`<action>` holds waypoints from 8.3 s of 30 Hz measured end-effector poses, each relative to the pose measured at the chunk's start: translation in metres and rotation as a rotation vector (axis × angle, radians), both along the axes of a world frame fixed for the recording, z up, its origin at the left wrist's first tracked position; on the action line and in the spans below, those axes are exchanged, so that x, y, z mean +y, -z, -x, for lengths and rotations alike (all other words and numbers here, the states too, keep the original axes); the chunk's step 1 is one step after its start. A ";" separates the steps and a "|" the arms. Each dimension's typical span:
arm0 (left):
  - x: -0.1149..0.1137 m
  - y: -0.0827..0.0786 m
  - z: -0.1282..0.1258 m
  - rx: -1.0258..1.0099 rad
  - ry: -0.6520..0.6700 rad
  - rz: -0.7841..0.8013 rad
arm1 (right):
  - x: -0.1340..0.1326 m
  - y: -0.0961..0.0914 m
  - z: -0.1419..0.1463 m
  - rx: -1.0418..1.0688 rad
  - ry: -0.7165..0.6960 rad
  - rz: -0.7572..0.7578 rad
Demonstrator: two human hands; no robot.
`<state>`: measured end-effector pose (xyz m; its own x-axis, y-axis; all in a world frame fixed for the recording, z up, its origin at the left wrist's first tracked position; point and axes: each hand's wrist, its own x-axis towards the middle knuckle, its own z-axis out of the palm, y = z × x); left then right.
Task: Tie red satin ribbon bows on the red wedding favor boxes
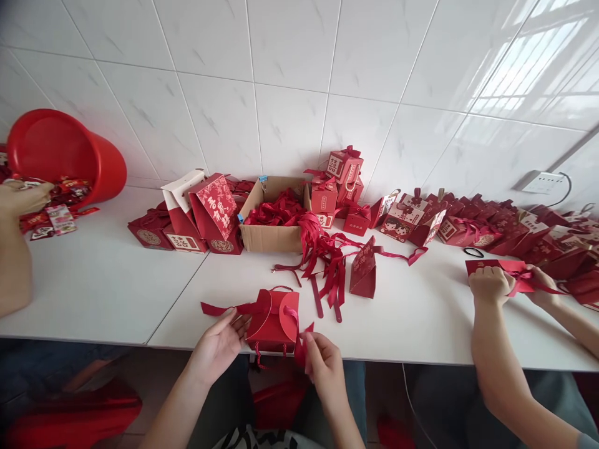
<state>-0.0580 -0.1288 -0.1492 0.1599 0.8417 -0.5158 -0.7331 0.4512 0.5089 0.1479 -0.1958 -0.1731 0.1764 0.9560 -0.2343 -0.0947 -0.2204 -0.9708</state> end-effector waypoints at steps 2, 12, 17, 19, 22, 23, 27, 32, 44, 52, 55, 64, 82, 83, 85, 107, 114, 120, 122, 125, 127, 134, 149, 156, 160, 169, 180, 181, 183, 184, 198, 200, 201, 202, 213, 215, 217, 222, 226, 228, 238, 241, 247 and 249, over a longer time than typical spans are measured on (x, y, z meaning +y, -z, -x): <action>0.001 0.003 -0.001 -0.009 -0.080 0.055 | -0.003 0.002 0.007 0.035 -0.058 0.084; -0.004 0.002 -0.003 -0.025 -0.157 0.113 | -0.020 -0.008 -0.007 -0.098 -0.095 -0.055; -0.005 -0.002 -0.004 -0.028 -0.158 0.102 | -0.021 0.004 -0.005 -0.226 -0.353 0.034; -0.005 -0.003 -0.004 -0.024 -0.166 0.096 | -0.022 0.006 -0.007 -0.229 -0.326 0.059; -0.006 -0.005 -0.003 -0.013 -0.179 0.095 | -0.022 0.005 -0.011 -0.228 -0.304 0.113; -0.006 -0.005 -0.003 -0.012 -0.181 0.095 | -0.022 0.005 -0.012 -0.225 -0.332 0.133; -0.006 -0.005 -0.003 -0.016 -0.185 0.091 | -0.017 0.007 -0.008 -0.127 -0.488 0.191; -0.005 -0.002 -0.001 -0.007 -0.177 0.072 | -0.003 0.016 0.002 0.007 -0.231 0.109; -0.002 -0.007 0.006 0.049 -0.196 -0.009 | 0.021 0.011 0.013 0.209 0.225 -0.441; -0.002 -0.006 0.011 0.092 -0.200 -0.068 | 0.033 -0.005 0.011 0.881 0.407 -0.271; -0.001 -0.012 0.013 0.087 -0.209 -0.074 | 0.035 -0.014 0.009 1.000 0.404 -0.219; 0.002 -0.036 0.013 0.172 -0.291 -0.221 | 0.047 -0.029 -0.004 1.041 0.362 -0.162; 0.018 -0.125 0.004 0.722 -0.061 -0.910 | 0.071 -0.128 -0.036 -0.089 0.263 -0.632; 0.018 -0.130 0.000 0.739 -0.056 -0.939 | 0.072 -0.133 -0.035 -0.083 0.223 -0.651; 0.019 -0.138 -0.008 0.751 -0.053 -0.982 | 0.073 -0.141 -0.031 -0.088 0.141 -0.664; 0.028 -0.165 -0.040 0.708 -0.028 -1.198 | 0.076 -0.185 -0.007 -0.078 -0.009 -0.796; 0.027 -0.164 -0.039 0.754 -0.066 -1.229 | 0.078 -0.184 -0.008 -0.093 0.010 -0.780; 0.028 -0.162 -0.040 0.754 -0.122 -1.180 | 0.079 -0.185 -0.005 0.018 -0.097 -0.752; 0.028 -0.163 -0.041 0.731 -0.101 -1.167 | 0.080 -0.186 -0.003 0.031 -0.170 -0.700; 0.028 -0.167 -0.043 0.749 -0.036 -1.211 | 0.082 -0.186 -0.002 -0.002 -0.249 -0.661; 0.028 -0.170 -0.044 0.772 0.028 -1.227 | 0.083 -0.184 -0.002 -0.002 -0.290 -0.674; 0.031 -0.170 -0.043 0.775 0.094 -1.198 | 0.079 -0.181 -0.005 0.001 -0.467 -0.711; 0.035 -0.158 -0.029 0.889 0.434 -1.227 | 0.080 -0.173 -0.015 -0.150 -0.534 -0.804; 0.037 -0.148 -0.027 0.700 0.478 -1.003 | 0.075 -0.178 -0.021 -0.823 -0.455 -1.244; 0.036 -0.150 -0.027 0.607 0.476 -1.046 | 0.079 -0.171 -0.021 -0.987 -0.358 -1.282; 0.029 -0.139 -0.022 1.294 0.093 -1.461 | 0.079 -0.152 -0.020 -0.532 -0.245 -1.174; 0.028 -0.018 0.126 1.865 -0.077 -0.954 | 0.021 0.001 -0.112 -0.421 0.431 -0.318; 0.026 -0.006 0.131 1.843 -0.003 -0.926 | 0.018 0.007 -0.115 -0.440 0.405 -0.285; 0.022 0.006 0.126 1.836 0.071 -0.949 | 0.017 0.013 -0.113 -0.482 0.396 -0.249; 0.021 0.005 0.118 1.836 0.037 -0.984 | 0.019 0.012 -0.110 -0.524 0.426 -0.259; 0.014 -0.030 -0.021 1.226 0.249 -0.885 | 0.042 -0.052 -0.001 -0.714 -0.147 -0.588; 0.014 -0.028 -0.025 1.202 0.242 -0.873 | 0.044 -0.055 0.004 -0.778 -0.155 -0.591; 0.013 -0.027 -0.025 1.194 0.242 -0.868 | 0.046 -0.055 0.005 -0.783 -0.171 -0.586; 0.013 -0.027 -0.026 1.188 0.245 -0.863 | 0.047 -0.055 0.006 -0.778 -0.190 -0.580; 0.012 -0.020 -0.028 1.208 0.209 -0.859 | 0.048 -0.051 0.007 -0.736 -0.246 -0.565; 0.013 -0.017 -0.027 1.213 0.187 -0.834 | 0.047 -0.050 0.006 -0.697 -0.264 -0.567; 0.016 -0.015 -0.024 1.224 0.157 -0.776 | 0.047 -0.048 0.003 -0.621 -0.244 -0.540; 0.019 -0.020 -0.008 1.172 0.272 -0.692 | 0.047 -0.039 -0.009 -0.380 -0.260 -0.386; 0.016 -0.030 -0.004 1.047 0.467 -0.679 | 0.049 -0.034 -0.011 -0.254 -0.326 -0.295; 0.013 -0.032 -0.008 1.001 0.478 -0.649 | 0.050 -0.033 -0.008 -0.199 -0.326 -0.267; 0.009 -0.025 -0.014 0.897 0.407 -0.539 | 0.055 -0.030 -0.004 -0.096 -0.270 -0.231; 0.007 -0.026 -0.014 1.023 0.334 -0.587 | 0.056 -0.031 -0.011 -0.199 -0.346 -0.211; 0.008 -0.027 -0.011 1.095 0.347 -0.598 | 0.061 -0.038 -0.021 -0.376 -0.372 -0.194; 0.008 -0.027 -0.009 1.092 0.340 -0.613 | 0.062 -0.039 -0.022 -0.368 -0.371 -0.191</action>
